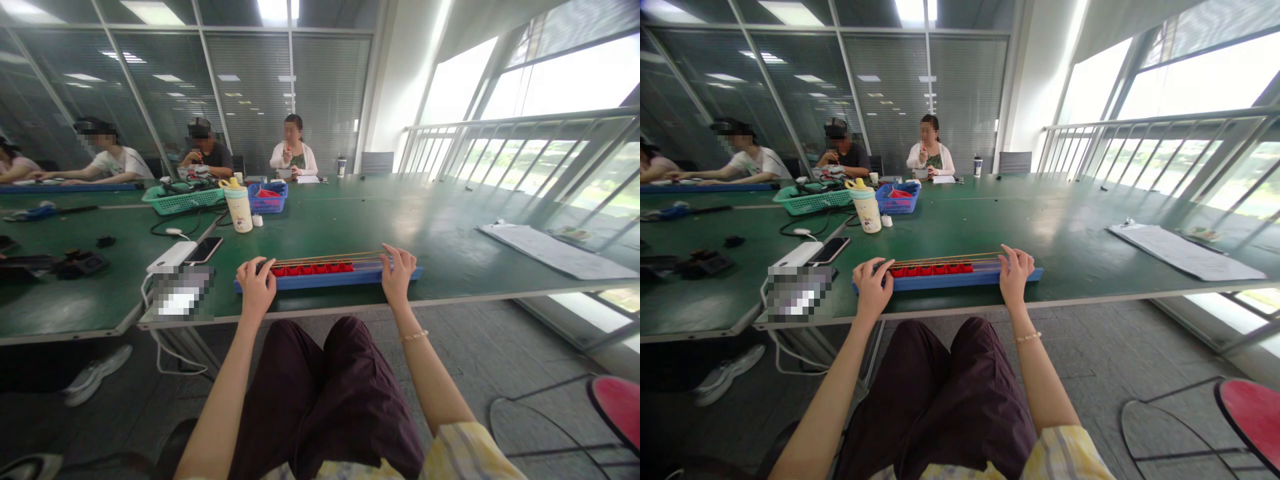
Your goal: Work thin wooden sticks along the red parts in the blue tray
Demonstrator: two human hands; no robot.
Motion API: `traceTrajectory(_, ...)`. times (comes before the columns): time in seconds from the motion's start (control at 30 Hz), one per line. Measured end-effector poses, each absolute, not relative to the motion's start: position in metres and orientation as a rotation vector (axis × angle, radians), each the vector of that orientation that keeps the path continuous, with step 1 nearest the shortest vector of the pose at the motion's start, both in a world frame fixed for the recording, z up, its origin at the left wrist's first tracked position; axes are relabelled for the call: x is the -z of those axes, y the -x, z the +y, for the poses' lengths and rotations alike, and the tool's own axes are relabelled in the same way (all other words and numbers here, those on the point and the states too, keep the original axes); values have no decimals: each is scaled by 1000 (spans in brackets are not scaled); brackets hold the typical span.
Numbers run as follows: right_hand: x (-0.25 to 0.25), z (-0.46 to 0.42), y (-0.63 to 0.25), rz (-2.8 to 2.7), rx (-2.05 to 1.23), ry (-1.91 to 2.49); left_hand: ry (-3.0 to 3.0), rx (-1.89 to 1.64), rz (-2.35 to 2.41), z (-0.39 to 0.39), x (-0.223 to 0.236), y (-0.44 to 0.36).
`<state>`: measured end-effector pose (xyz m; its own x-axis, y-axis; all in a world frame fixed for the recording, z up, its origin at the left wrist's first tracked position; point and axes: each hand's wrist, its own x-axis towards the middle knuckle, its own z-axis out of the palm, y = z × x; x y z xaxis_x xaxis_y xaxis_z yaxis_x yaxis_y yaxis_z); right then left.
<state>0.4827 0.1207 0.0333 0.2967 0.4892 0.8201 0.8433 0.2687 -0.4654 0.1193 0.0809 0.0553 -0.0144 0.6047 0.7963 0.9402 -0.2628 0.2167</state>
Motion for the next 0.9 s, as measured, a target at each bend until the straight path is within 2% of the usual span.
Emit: traceTrajectory(0.9,-35,119,-488,-1247,324,1326,1953,1191,-1561,78,-57,-118)
